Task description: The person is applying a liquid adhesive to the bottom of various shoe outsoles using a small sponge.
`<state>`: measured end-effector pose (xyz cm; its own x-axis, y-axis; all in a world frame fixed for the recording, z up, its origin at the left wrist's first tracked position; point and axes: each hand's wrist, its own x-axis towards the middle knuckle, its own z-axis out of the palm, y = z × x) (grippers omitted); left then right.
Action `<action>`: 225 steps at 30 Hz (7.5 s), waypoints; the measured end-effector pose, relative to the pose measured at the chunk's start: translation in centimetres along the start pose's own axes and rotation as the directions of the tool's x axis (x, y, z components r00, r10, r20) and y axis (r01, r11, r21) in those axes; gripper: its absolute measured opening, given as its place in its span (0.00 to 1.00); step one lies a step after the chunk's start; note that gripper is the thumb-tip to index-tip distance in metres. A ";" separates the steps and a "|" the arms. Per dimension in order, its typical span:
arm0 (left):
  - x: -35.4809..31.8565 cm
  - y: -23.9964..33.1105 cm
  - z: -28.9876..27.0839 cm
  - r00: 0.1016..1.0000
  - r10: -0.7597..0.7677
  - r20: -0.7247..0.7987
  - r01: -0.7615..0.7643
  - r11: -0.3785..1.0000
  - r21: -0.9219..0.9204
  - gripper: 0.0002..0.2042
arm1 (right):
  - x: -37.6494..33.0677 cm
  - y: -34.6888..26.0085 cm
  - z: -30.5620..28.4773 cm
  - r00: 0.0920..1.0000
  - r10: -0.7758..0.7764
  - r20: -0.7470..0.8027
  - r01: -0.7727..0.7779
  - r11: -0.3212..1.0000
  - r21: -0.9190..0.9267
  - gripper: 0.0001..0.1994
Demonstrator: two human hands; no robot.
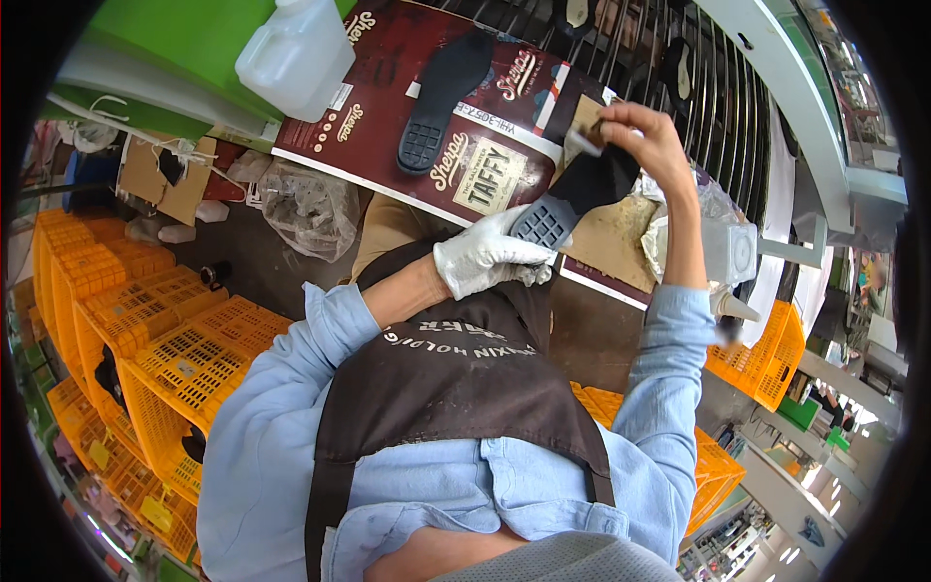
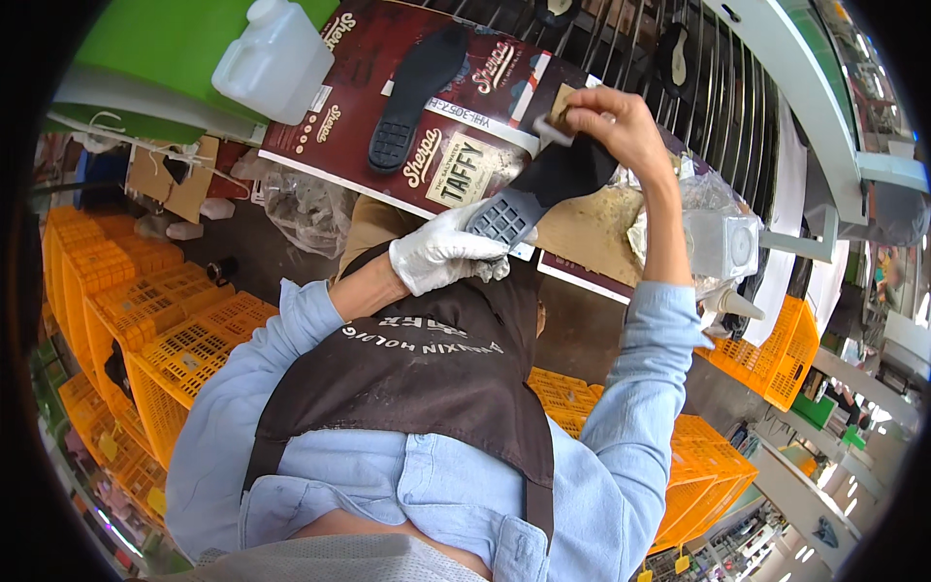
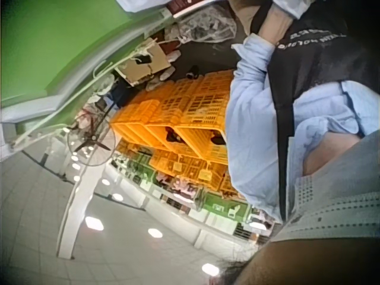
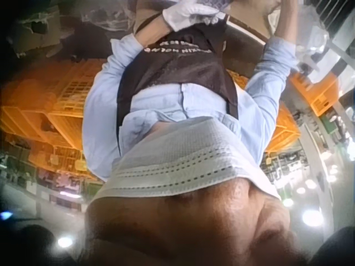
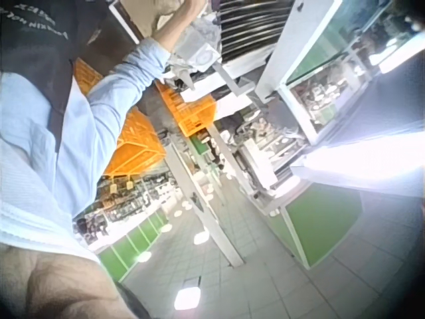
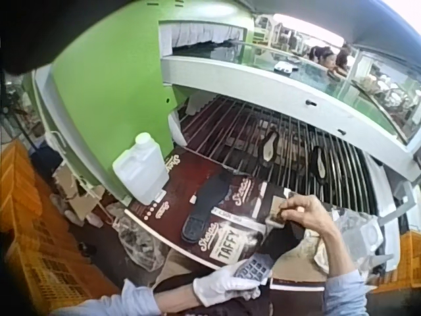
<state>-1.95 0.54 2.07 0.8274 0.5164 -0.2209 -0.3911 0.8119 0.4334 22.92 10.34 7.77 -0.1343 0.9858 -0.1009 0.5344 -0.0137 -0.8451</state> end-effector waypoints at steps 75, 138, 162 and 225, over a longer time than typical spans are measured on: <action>3.5 -1.4 0.9 0.955 0.018 0.297 0.210 0.664 -0.717 0.43 | -12.3 -4.5 5.3 0.762 -0.619 -0.192 0.363 0.653 -0.664 0.16; 1.9 -1.7 -2.1 1.000 -0.006 0.030 0.023 0.790 -0.612 0.20 | -0.3 7.5 -5.6 0.990 -0.041 -0.138 0.033 0.998 -0.060 0.10; 1.2 -1.1 -2.5 0.995 0.084 0.053 -0.026 0.739 -0.673 0.21 | 1.3 1.3 -1.5 0.846 -0.202 0.493 0.254 0.966 -0.040 0.09; 0.1 0.3 -1.4 0.974 0.147 0.170 -0.013 0.792 -0.610 0.26 | -1.9 9.8 -6.3 0.879 0.110 -0.465 -0.234 0.947 -0.219 0.12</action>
<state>-2.60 1.23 0.99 0.8172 0.5764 -0.0029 -0.5667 0.8026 -0.1864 33.68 9.42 3.04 0.3283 0.9425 0.0624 0.7208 -0.2073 -0.6615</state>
